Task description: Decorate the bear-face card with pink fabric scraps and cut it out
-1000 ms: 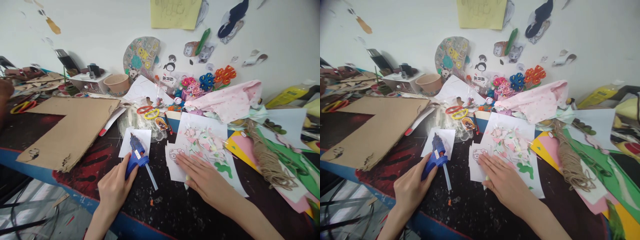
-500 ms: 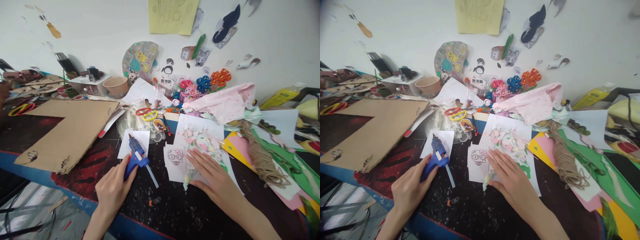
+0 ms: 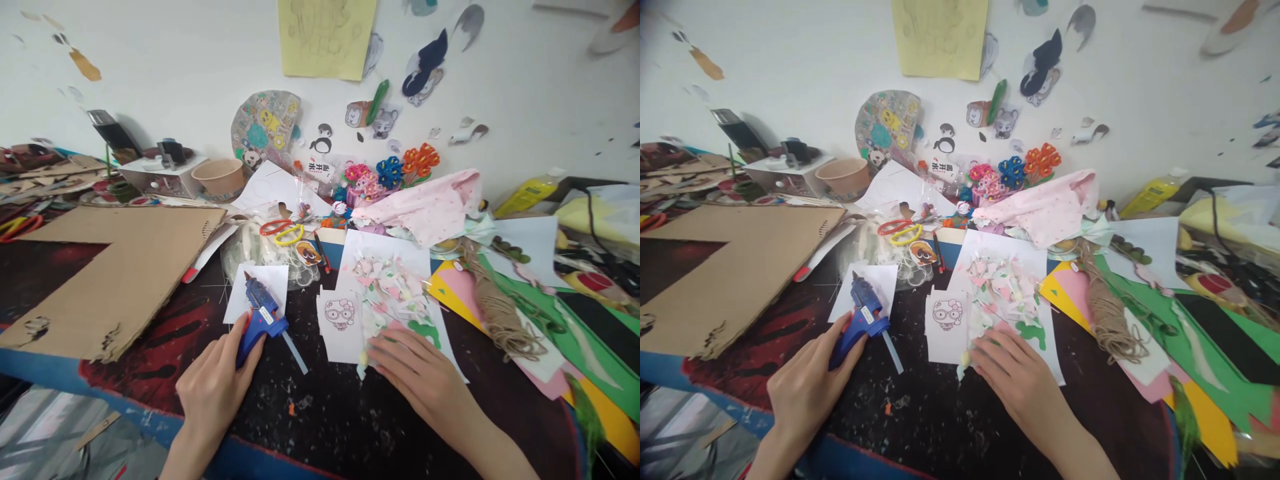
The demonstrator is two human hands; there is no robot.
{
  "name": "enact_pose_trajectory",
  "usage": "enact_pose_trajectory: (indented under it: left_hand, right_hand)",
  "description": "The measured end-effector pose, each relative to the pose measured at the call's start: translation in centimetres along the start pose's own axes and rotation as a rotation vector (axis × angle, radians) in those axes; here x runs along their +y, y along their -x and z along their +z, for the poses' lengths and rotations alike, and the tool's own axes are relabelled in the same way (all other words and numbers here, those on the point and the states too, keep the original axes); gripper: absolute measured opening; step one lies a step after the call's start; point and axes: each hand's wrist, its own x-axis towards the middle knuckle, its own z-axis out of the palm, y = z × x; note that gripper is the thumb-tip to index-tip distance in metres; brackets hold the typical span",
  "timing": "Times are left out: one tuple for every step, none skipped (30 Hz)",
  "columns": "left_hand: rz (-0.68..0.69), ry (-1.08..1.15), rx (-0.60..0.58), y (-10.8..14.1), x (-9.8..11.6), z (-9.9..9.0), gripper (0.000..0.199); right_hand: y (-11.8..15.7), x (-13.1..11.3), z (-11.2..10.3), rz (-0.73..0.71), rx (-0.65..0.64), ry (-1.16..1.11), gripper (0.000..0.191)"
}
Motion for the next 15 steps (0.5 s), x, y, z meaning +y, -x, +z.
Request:
enact_pose_trajectory:
  left_hand:
    - [-0.004, -0.007, -0.006, -0.1, 0.0, -0.1, 0.047]
    - [-0.005, -0.006, -0.016, -0.1, 0.1, -0.1, 0.047]
    - [-0.005, 0.000, -0.031, -0.2, 0.1, -0.2, 0.046]
    - [-0.006, 0.011, -0.050, -0.3, 0.1, -0.3, 0.046]
    - [-0.008, 0.023, -0.074, -0.3, 0.1, -0.3, 0.045]
    - [-0.012, 0.033, -0.097, -0.4, 0.1, -0.4, 0.044]
    - [-0.020, 0.040, -0.117, -0.4, 0.1, -0.4, 0.044]
    - [-0.028, 0.046, -0.133, -0.5, 0.1, -0.5, 0.043]
    - [-0.033, 0.053, -0.143, -0.5, 0.0, -0.5, 0.043]
    - [-0.035, 0.061, -0.150, -0.6, 0.0, -0.6, 0.042]
    - [-0.032, 0.068, -0.155, -0.6, 0.0, -0.6, 0.042]
    - [-0.025, 0.072, -0.162, -0.6, 0.0, -0.6, 0.042]
    - [-0.018, 0.074, -0.171, -0.7, -0.1, -0.6, 0.042]
    - [-0.010, 0.074, -0.182, -0.7, -0.1, -0.7, 0.042]
    - [-0.005, 0.072, -0.193, -0.8, -0.1, -0.7, 0.042]
  right_hand:
    - [0.1, 0.1, -0.1, 0.003, 0.014, 0.014, 0.022]
    - [0.1, 0.1, -0.2, 0.009, 0.029, 0.028, 0.022]
    - [0.2, 0.1, -0.2, 0.019, 0.044, 0.038, 0.023]
    - [0.2, 0.0, -0.2, 0.031, 0.055, 0.042, 0.024]
    - [0.1, -0.2, -0.1, 0.042, 0.064, 0.039, 0.025]
    - [-0.1, -0.5, 0.1, 0.052, 0.069, 0.030, 0.026]
    - [-0.3, -0.8, 0.3, 0.062, 0.070, 0.020, 0.027]
    - [-0.5, -1.1, 0.6, 0.071, 0.072, 0.010, 0.028]
    - [-0.8, -1.5, 0.9, 0.082, 0.076, 0.003, 0.029]
    - [-1.1, -1.9, 1.2, 0.096, 0.083, 0.000, 0.030]
    - [-1.4, -2.1, 1.6, 0.117, 0.091, -0.001, 0.031]
    - [-1.7, -2.2, 1.9, 0.145, 0.098, -0.002, 0.031]
    - [-2.0, -2.2, 2.2, 0.179, 0.102, -0.003, 0.031]
    - [-2.3, -2.1, 2.4, 0.216, 0.101, -0.009, 0.031]
    - [-2.6, -1.7, 2.6, 0.256, 0.090, -0.019, 0.030]
